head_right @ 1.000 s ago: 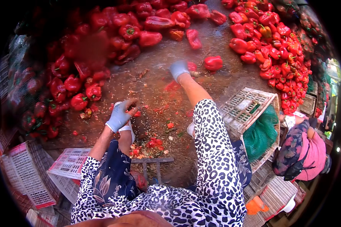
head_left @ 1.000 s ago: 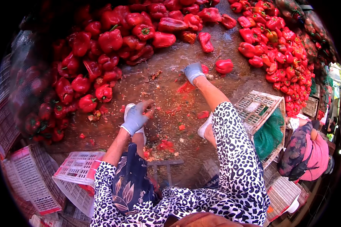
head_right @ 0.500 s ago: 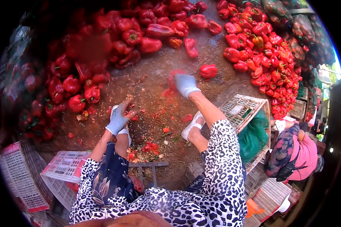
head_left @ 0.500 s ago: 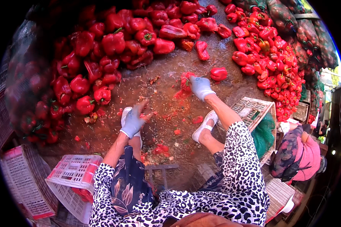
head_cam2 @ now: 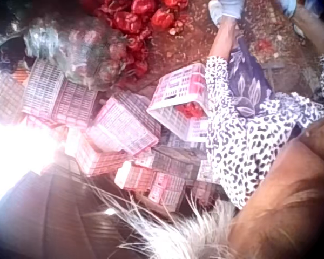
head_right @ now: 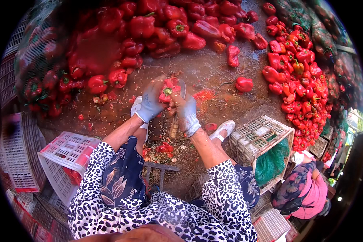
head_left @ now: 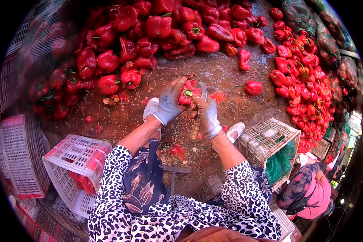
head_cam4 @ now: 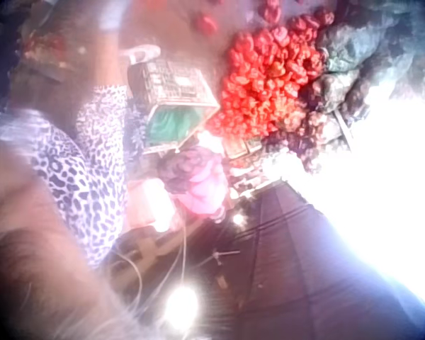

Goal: The person is removing the stems and seeds from red peppers using a knife by hand, placing the processed peppers into a white crate.

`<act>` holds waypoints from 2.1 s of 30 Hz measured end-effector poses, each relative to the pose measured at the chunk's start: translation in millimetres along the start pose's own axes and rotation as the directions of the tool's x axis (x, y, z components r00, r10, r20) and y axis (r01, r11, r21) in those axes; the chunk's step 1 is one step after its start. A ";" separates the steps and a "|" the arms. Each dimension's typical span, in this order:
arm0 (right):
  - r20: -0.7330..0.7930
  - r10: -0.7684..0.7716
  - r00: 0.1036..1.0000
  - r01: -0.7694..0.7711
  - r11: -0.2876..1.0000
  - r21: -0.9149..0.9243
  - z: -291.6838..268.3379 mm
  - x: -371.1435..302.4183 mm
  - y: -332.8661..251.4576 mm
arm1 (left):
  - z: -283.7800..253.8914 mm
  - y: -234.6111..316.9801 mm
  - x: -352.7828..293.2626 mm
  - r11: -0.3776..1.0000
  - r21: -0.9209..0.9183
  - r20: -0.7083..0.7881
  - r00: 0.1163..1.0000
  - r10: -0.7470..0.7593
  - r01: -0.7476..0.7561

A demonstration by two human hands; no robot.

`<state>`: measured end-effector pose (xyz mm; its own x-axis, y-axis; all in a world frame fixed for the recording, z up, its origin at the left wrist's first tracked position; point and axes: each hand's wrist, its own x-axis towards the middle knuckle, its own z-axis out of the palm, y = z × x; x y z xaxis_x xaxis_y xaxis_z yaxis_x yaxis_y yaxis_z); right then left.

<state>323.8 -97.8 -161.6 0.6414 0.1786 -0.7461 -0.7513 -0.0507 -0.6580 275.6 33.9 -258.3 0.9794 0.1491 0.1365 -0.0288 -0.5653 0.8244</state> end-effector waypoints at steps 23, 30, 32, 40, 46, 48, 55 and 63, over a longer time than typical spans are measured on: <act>0.038 0.100 0.994 -0.106 0.969 0.224 -24.1 -46.8 -26.0 | -50.1 -22.7 -7.1 0.778 -0.487 0.108 0.911 -0.398 0.398; -0.112 -0.154 0.982 0.090 0.894 -0.438 -109.7 -131.1 -109.0 | -199.0 27.4 -51.5 0.468 -0.819 0.001 0.817 -0.577 0.331; -0.182 -0.278 0.943 0.138 0.827 -0.546 -152.3 -161.8 -110.2 | -255.3 25.7 -93.8 0.653 -0.677 -0.179 0.784 -0.595 0.341; -0.499 -0.589 0.635 -0.444 0.250 -0.861 -362.2 -341.0 -24.4 | -410.9 19.1 -362.9 0.521 -0.022 -0.745 0.334 -0.577 0.853; -0.782 -0.056 0.620 -0.780 -0.150 -0.608 -433.7 -460.1 96.8 | -371.7 -70.5 -535.6 0.012 0.324 0.008 0.010 -1.000 0.946; -0.810 -0.223 0.543 -0.837 -0.062 -0.544 -433.0 -477.3 103.2 | -355.3 -69.6 -532.0 0.020 0.045 -0.001 0.020 -1.000 0.999; -0.466 -0.625 0.626 -0.216 0.435 -0.874 -331.7 -310.5 -31.7 | -352.7 -1.7 -348.4 0.659 -0.055 -0.624 0.489 -0.609 0.750; -0.179 -0.448 0.876 -0.083 0.227 -0.970 -232.3 9.1 -19.2 | -291.9 22.9 -257.5 0.426 0.706 -0.461 0.824 -0.330 0.566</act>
<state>380.1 -323.5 -179.4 0.9260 0.0029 -0.3774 -0.0729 -0.9798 -0.1864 -35.7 219.4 -114.3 0.7238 0.6835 0.0940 0.6832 -0.7291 0.0408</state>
